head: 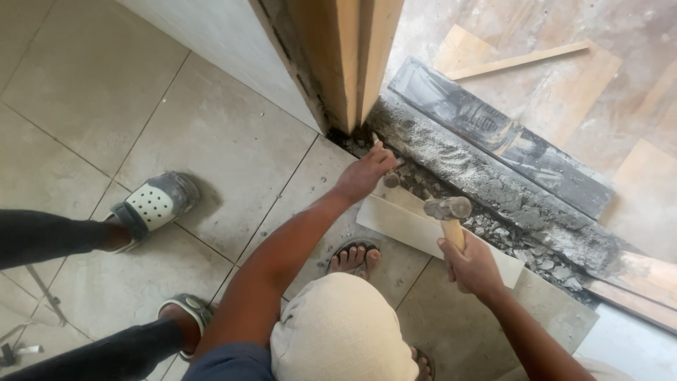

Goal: The recorder is installing tiles on a floor near a doorway, using a hammer and chisel to prep the surface.

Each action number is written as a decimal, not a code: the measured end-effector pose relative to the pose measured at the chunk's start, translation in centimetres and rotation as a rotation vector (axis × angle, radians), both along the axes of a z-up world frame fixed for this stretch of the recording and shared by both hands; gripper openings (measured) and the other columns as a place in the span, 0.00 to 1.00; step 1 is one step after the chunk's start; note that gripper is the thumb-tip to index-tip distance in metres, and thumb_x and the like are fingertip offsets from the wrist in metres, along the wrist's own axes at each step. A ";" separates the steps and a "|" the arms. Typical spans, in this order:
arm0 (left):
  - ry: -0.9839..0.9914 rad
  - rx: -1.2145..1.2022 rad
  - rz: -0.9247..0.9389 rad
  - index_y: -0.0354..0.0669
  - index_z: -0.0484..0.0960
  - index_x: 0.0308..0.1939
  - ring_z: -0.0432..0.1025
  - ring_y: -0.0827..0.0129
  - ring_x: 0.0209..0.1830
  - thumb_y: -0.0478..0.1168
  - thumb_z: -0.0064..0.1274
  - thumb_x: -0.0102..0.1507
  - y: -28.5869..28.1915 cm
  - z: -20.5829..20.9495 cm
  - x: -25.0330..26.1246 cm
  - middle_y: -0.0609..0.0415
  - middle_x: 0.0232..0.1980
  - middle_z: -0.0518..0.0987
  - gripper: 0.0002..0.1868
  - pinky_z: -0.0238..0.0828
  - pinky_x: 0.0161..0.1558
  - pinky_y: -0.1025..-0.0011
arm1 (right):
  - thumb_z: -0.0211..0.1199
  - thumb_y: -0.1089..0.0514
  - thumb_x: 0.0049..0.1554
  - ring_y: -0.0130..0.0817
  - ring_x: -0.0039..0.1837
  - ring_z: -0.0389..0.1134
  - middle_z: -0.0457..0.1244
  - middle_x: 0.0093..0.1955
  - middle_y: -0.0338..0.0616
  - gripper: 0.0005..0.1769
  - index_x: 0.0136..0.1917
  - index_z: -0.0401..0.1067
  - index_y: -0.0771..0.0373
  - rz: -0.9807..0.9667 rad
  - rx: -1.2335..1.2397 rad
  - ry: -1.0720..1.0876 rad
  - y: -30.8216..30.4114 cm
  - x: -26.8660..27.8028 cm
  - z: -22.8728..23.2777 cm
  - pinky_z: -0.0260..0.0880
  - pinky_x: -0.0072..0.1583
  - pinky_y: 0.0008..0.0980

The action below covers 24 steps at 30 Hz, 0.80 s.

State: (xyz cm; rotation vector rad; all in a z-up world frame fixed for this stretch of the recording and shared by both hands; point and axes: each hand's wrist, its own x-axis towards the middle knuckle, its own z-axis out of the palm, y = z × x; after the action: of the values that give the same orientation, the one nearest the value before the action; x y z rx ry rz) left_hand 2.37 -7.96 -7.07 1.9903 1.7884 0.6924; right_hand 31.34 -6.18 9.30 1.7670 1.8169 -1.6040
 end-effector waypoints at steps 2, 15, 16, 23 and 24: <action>0.014 -0.051 -0.034 0.49 0.73 0.58 0.56 0.47 0.78 0.27 0.45 0.64 0.2 0.5 0.3 0.53 0.62 0.71 0.19 0.76 0.59 0.58 | 0.58 0.44 0.58 0.35 0.25 0.65 0.63 0.25 0.45 0.19 0.45 0.68 0.65 0.034 0.029 -0.002 -0.2 0.5 -0.5 0.66 0.32 0.35; 0.024 -0.080 -0.071 0.49 0.76 0.53 0.56 0.48 0.79 0.30 0.48 0.64 -0.4 1.5 -1.0 0.53 0.62 0.70 0.15 0.77 0.55 0.60 | 0.64 0.55 0.50 0.41 0.41 0.74 0.70 0.42 0.46 0.12 0.48 0.70 0.58 0.589 0.819 0.471 -0.1 0.5 -7.4 0.76 0.44 0.40; 0.024 -0.079 -0.066 0.49 0.76 0.53 0.56 0.48 0.79 0.30 0.48 0.64 -0.2 1.0 -0.8 0.53 0.62 0.70 0.15 0.77 0.55 0.60 | 0.64 0.55 0.50 0.41 0.41 0.74 0.70 0.42 0.46 0.12 0.48 0.70 0.58 0.594 0.818 0.473 0.2 -1.3 -5.6 0.76 0.44 0.40; -0.184 -0.032 0.052 0.48 0.75 0.53 0.63 0.51 0.76 0.34 0.52 0.67 0.2 -0.2 -1.2 0.56 0.60 0.74 0.11 0.74 0.62 0.57 | 0.66 0.44 0.53 0.45 0.43 0.72 0.70 0.39 0.45 0.18 0.51 0.71 0.56 0.713 0.464 0.022 -0.5 -4.0 -2.6 0.71 0.46 0.44; -0.188 -0.008 0.054 0.48 0.75 0.52 0.63 0.51 0.75 0.35 0.52 0.67 0.2 -0.5 -1.3 0.55 0.59 0.74 0.10 0.74 0.60 0.58 | 0.68 0.43 0.50 0.42 0.39 0.72 0.69 0.37 0.44 0.19 0.48 0.72 0.55 0.682 0.545 0.186 -1.0 -3.0 -3.5 0.72 0.42 0.42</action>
State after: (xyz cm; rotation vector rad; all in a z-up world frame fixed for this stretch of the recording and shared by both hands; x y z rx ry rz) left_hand 1.08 -7.78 -7.54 1.8114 1.7357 0.8580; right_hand 28.31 -7.18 5.84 0.9295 2.7297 -1.0827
